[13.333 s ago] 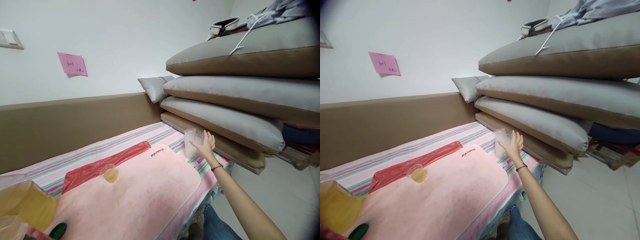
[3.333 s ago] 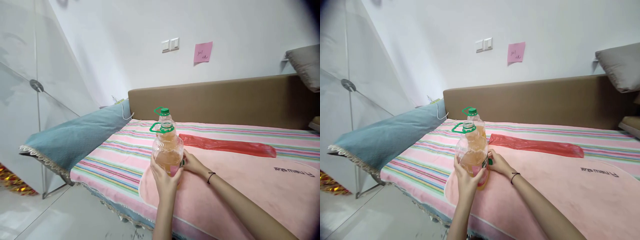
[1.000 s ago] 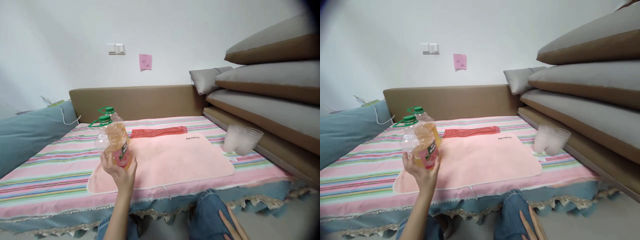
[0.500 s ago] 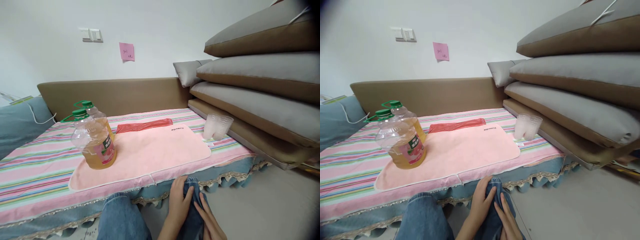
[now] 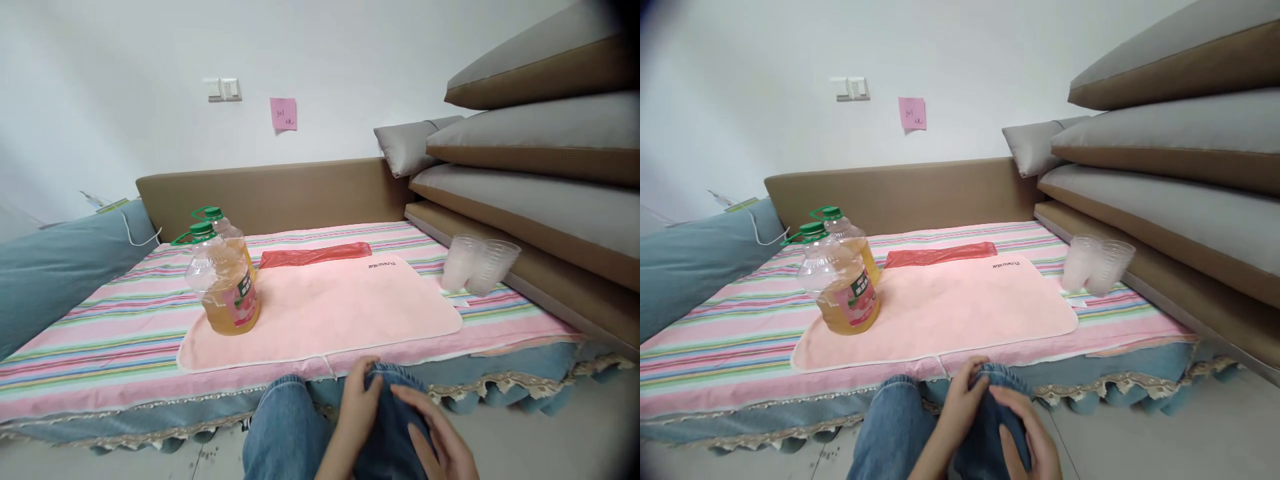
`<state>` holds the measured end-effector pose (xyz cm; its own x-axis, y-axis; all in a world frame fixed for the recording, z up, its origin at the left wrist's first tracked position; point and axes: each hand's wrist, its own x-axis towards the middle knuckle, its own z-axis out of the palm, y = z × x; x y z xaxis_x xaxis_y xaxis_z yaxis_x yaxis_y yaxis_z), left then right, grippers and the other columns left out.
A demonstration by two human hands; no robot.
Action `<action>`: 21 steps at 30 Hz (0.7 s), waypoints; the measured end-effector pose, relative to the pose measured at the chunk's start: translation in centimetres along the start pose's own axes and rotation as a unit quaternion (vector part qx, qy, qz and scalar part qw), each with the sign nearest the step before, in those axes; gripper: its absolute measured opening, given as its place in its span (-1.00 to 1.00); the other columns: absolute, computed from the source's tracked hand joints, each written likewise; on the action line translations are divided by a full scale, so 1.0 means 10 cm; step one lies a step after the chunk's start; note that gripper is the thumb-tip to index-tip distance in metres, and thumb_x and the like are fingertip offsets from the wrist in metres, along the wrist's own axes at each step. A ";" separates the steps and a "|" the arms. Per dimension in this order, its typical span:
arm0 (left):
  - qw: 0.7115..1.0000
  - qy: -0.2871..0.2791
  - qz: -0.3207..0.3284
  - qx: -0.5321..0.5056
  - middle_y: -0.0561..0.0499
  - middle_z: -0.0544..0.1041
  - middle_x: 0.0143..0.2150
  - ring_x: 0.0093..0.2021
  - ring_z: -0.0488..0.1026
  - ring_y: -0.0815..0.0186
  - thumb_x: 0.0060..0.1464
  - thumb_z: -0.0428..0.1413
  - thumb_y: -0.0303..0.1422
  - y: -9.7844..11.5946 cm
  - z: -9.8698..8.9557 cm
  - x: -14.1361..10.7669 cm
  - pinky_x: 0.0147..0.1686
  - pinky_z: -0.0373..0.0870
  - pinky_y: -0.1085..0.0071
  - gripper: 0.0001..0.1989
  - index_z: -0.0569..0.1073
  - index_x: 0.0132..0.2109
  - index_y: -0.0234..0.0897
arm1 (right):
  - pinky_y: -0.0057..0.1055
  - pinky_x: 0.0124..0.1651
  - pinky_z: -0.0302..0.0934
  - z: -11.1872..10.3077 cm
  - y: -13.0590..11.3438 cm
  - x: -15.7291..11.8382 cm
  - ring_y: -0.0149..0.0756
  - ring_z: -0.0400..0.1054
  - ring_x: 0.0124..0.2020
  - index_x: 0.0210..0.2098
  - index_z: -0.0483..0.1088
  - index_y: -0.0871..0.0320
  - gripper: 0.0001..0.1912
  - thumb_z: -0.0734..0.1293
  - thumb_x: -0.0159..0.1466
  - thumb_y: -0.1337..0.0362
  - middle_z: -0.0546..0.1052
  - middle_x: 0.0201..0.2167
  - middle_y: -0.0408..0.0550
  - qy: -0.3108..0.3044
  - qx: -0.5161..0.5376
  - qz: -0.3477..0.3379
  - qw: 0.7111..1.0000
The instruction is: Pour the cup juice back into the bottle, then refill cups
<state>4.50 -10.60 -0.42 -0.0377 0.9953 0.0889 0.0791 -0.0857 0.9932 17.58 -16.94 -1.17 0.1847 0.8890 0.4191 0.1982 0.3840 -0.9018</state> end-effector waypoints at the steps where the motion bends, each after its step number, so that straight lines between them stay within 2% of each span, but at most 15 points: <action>1: 1.000 0.003 -0.002 -0.005 -0.15 0.60 -0.21 -0.15 0.54 0.11 -0.01 0.10 -0.08 0.09 -0.09 0.14 -0.05 0.47 0.11 -0.67 0.53 -0.23 -0.21 | -0.21 0.03 0.41 0.04 -0.06 0.21 -0.06 0.51 -0.05 -0.15 0.55 0.03 -0.73 0.34 0.26 0.06 0.62 -0.11 0.06 -0.019 -0.008 0.009 1.000; 3: 1.000 0.006 -0.005 -0.011 -0.07 0.55 -0.39 -0.36 0.50 0.24 0.00 0.10 -0.01 0.28 -0.29 0.48 -0.31 0.46 0.30 -0.63 0.49 -0.35 -0.25 | -0.26 -0.06 0.40 0.16 -0.16 0.76 -0.11 0.49 -0.17 -0.34 0.52 0.08 -0.69 0.33 0.25 -0.03 0.61 -0.28 0.04 -0.033 0.012 0.042 0.998; 5: 1.000 0.013 -0.017 -0.020 0.01 0.40 -0.61 -0.59 0.34 0.37 0.04 0.01 0.11 0.45 -0.52 0.88 -0.53 0.30 0.43 -0.48 0.39 -0.55 -0.26 | -0.30 -0.21 0.39 0.35 -0.17 1.36 -0.18 0.47 -0.34 -0.50 0.45 0.10 -0.50 0.26 0.23 -0.20 0.55 -0.46 0.00 -0.079 0.108 0.084 0.987; 7: 0.998 0.031 -0.036 -0.029 0.10 0.19 -0.75 -0.72 0.14 0.45 0.07 -0.10 0.18 0.54 -0.74 1.24 -0.65 0.08 0.49 -0.38 0.24 -0.66 -0.23 | -0.37 -0.39 0.31 0.58 -0.10 1.89 -0.29 0.39 -0.51 -0.59 0.40 0.12 -0.39 0.25 0.13 -0.33 0.48 -0.58 -0.06 -0.137 0.171 0.156 0.963; 9: 0.997 0.044 -0.054 -0.038 0.16 -0.03 -0.81 -0.77 -0.04 0.51 0.08 -0.15 0.22 0.55 -0.91 1.51 -0.69 -0.13 0.51 -0.32 0.08 -0.73 -0.20 | -0.45 -0.55 0.14 0.79 0.03 2.22 -0.41 0.24 -0.67 -0.72 0.31 0.13 -0.26 0.18 0.06 -0.44 0.35 -0.73 -0.12 -0.190 0.154 0.219 0.945; 11: 0.995 0.038 -0.079 -0.049 0.18 -0.14 -0.82 -0.78 -0.17 0.53 0.06 -0.25 0.29 0.50 -1.03 1.64 -0.69 -0.26 0.49 -0.28 -0.02 -0.75 -0.18 | -0.48 -0.64 -0.05 0.96 0.18 2.35 -0.49 0.08 -0.76 -0.81 0.21 0.12 -0.20 0.11 0.05 -0.48 0.21 -0.82 -0.17 -0.199 0.139 0.233 0.942; 13: 0.992 0.010 -0.113 -0.062 0.16 -0.15 -0.83 -0.80 -0.21 0.52 0.01 -0.39 0.36 0.42 -1.10 1.67 -0.70 -0.30 0.47 -0.26 -0.06 -0.76 -0.15 | -0.47 -0.66 -0.16 1.07 0.32 2.35 -0.51 -0.01 -0.80 -0.85 0.14 0.10 -0.18 0.02 0.07 -0.50 0.13 -0.86 -0.19 -0.212 0.128 0.255 0.935; 16: 0.983 -0.045 -0.156 -0.089 0.15 -0.14 -0.84 -0.81 -0.22 0.52 -0.06 -0.48 0.41 0.36 -1.15 1.61 -0.71 -0.32 0.47 -0.22 -0.04 -0.77 -0.16 | -0.46 -0.65 -0.20 1.16 0.42 2.26 -0.52 -0.03 -0.80 -0.84 0.13 0.10 -0.18 -0.03 0.12 -0.46 0.12 -0.86 -0.19 -0.243 0.137 0.281 0.918; 21: 0.958 -0.119 -0.221 -0.139 0.13 -0.14 -0.85 -0.83 -0.22 0.53 0.00 -0.59 0.33 0.40 -1.22 1.50 -0.73 -0.34 0.49 -0.18 -0.02 -0.81 -0.18 | -0.44 -0.63 -0.24 1.19 0.37 2.22 -0.50 -0.04 -0.79 -0.83 0.13 0.10 -0.14 -0.16 0.15 -0.45 0.11 -0.86 -0.17 -0.281 0.206 0.304 0.887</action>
<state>-7.87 3.45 5.76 0.2240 0.9165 -0.3314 -0.1615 0.3703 0.9148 10.94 7.16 3.58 -0.3939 0.9028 -0.1726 -0.1629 -0.2534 -0.9535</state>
